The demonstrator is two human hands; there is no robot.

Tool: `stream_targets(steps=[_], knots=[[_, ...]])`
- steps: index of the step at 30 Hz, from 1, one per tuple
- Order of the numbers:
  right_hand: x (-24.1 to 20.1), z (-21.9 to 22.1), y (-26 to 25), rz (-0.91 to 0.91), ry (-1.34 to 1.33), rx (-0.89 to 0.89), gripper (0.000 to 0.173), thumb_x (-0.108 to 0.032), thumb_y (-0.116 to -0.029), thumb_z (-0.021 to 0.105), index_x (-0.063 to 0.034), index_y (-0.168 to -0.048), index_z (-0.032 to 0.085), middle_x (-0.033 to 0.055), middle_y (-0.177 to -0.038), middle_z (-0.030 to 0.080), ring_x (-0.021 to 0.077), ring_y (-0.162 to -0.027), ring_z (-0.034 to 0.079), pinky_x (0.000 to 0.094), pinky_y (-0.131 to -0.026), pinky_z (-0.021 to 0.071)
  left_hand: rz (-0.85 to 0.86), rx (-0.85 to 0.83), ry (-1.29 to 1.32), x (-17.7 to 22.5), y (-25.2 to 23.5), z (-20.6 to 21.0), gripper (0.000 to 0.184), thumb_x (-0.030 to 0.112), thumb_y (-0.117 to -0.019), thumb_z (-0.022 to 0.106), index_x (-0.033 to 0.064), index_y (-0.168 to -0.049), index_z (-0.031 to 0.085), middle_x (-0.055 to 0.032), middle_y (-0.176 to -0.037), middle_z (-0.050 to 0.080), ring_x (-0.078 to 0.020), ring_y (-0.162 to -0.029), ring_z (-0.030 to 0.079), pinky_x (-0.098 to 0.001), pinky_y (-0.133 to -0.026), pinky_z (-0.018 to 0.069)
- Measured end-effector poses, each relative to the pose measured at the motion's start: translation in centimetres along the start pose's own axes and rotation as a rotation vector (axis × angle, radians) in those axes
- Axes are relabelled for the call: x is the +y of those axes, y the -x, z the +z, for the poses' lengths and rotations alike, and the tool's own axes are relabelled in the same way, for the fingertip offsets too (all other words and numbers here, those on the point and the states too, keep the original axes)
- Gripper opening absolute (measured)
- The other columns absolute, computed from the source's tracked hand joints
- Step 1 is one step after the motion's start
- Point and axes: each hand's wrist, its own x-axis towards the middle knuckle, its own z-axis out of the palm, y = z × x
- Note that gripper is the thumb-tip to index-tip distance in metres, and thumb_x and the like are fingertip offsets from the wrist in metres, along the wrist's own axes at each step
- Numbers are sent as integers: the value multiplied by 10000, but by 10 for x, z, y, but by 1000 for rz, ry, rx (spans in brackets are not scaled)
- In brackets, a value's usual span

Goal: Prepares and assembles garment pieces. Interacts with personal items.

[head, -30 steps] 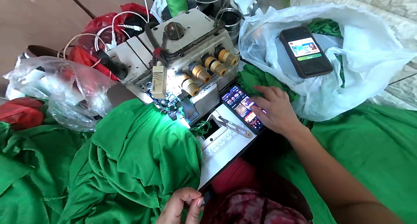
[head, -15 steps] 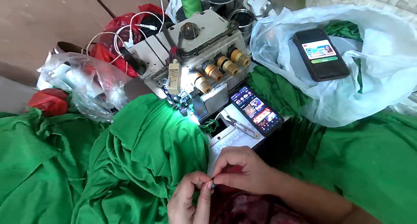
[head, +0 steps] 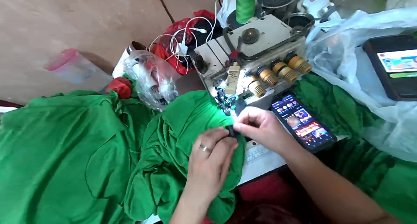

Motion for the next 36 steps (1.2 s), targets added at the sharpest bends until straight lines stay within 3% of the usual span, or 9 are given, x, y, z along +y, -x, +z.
stream_targets(steps=[3,9,13,19,21,24,27,32,36], knots=[[10,0,-16,-2,135,57,76,-143,-904,681,-112,-835,682,-97,-699,592,-66,-596,506,103,-557,424,26,-151,-56,-20,-19,11,182,195,-1019,599,96,-984,747,-79,-1073,741,-225,-1113,681,-358,-977,535],[28,-1,21,16,287,38,334,-385,-1014,543,-66,-1082,615,-44,-826,618,-22,-690,561,165,-620,482,-53,-232,-10,-27,-25,10,209,232,-1023,588,117,-982,758,-27,-1055,752,-160,-1084,687,-320,-970,531],[37,-1,49,113,64,-123,178,-216,-981,606,-52,-1051,599,-67,-752,591,-35,-644,534,141,-592,453,-66,-216,-25,-26,-26,11,199,216,-1017,590,116,-980,758,-21,-1039,753,-148,-1075,685,-306,-963,529],[34,-4,55,-3,29,-128,160,-188,-990,584,-60,-1085,572,-76,-771,590,-62,-685,541,101,-627,454,-71,-184,-57,-25,-26,14,183,192,-1012,596,103,-964,749,-20,-990,747,-137,-1036,683,-263,-944,521],[31,-4,53,-52,70,-104,246,-183,-974,599,-72,-1186,538,-80,-759,603,-61,-663,544,97,-617,456,-62,-188,-69,-24,-26,14,187,193,-1016,589,102,-958,741,-27,-996,746,-144,-1041,683,-270,-952,518],[27,-9,47,-112,118,-167,543,-143,-948,591,-45,-1467,467,-56,-715,556,-36,-602,497,109,-569,439,-18,-197,-104,-26,-26,15,194,198,-1029,570,96,-964,720,-41,-994,732,-162,-1038,678,-278,-945,519],[16,-16,35,-54,271,-308,685,-146,-911,567,-80,-1570,390,-72,-662,507,-10,-550,449,141,-507,405,26,-210,-122,-29,-25,15,202,200,-1040,559,81,-975,709,-53,-983,719,-184,-1033,679,-296,-940,531],[9,-18,30,12,308,-304,744,-177,-900,578,-43,-1587,323,-96,-659,496,-29,-550,426,130,-508,384,22,-148,-163,-27,-24,19,186,184,-1030,572,77,-963,708,-66,-978,728,-192,-1029,684,-290,-938,528],[17,-12,43,73,141,-143,630,-208,-925,648,-15,-1478,417,-103,-727,603,-56,-579,519,105,-529,453,3,-119,-178,-27,-23,22,175,177,-1020,590,72,-955,713,-70,-985,730,-194,-1035,687,-293,-943,530]])
